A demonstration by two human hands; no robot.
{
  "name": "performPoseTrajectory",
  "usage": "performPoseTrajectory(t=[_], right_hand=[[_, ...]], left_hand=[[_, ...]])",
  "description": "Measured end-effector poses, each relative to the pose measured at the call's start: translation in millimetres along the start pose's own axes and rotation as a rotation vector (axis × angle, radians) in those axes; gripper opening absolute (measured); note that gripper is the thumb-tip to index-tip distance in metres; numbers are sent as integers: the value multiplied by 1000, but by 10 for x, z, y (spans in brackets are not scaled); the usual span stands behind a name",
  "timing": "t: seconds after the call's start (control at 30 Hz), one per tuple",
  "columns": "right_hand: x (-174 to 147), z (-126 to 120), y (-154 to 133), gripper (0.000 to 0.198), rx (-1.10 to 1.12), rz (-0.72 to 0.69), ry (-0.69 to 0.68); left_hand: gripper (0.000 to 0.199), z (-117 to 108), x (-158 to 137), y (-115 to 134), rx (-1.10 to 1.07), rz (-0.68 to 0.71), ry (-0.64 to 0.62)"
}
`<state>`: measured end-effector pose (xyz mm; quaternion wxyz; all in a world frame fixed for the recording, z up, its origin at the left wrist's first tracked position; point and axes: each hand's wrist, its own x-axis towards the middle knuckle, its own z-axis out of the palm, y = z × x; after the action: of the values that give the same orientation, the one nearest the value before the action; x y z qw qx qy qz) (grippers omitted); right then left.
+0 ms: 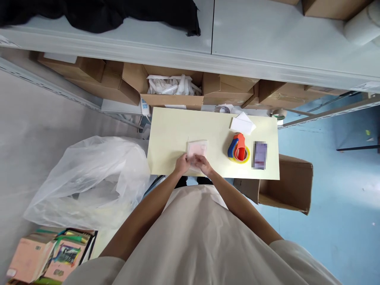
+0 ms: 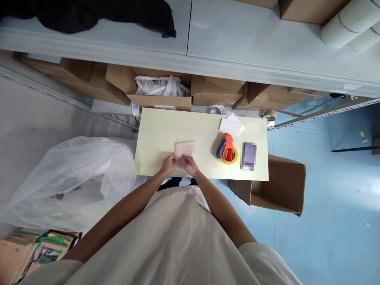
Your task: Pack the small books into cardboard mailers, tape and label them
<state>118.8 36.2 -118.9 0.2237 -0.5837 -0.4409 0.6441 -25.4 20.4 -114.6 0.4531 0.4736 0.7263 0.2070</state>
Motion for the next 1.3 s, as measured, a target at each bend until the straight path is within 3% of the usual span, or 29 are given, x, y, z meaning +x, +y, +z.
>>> performPoseTrajectory(t=[0.13, 0.27, 0.37, 0.53, 0.67, 0.9, 1.0, 1.13, 1.23, 1.3], right_hand=[[-26, -44, 85, 37, -58, -44, 67], [-120, -159, 200, 43, -161, -41, 316], [-165, -208, 269, 52, -255, -3, 500], [-81, -107, 267, 40, -150, 128, 351], [-6, -30, 173, 25, -193, 166, 345], [-84, 60, -344, 18, -340, 56, 329], [-50, 251, -650, 16, -418, -58, 318], [163, 666, -1026, 18, -526, -300, 256], [415, 960, -1251, 27, -554, -513, 85], [607, 1072, -1344, 30, -530, -578, -26]], left_hand=[[52, 37, -155, 23, 168, 164, 18], [45, 76, -224, 27, 407, 320, -121], [38, 72, -207, 11, 427, 331, -94], [35, 47, -133, -50, 302, 301, -46], [32, 22, -28, -127, 227, 243, -16], [27, -118, -56, -112, 81, 170, 105], [43, -273, -121, 26, -132, 175, 136], [45, -607, 28, 219, -675, 142, 89], [36, -924, 314, 229, -993, 44, 155], [33, -1140, 527, 154, -1131, -39, 195]])
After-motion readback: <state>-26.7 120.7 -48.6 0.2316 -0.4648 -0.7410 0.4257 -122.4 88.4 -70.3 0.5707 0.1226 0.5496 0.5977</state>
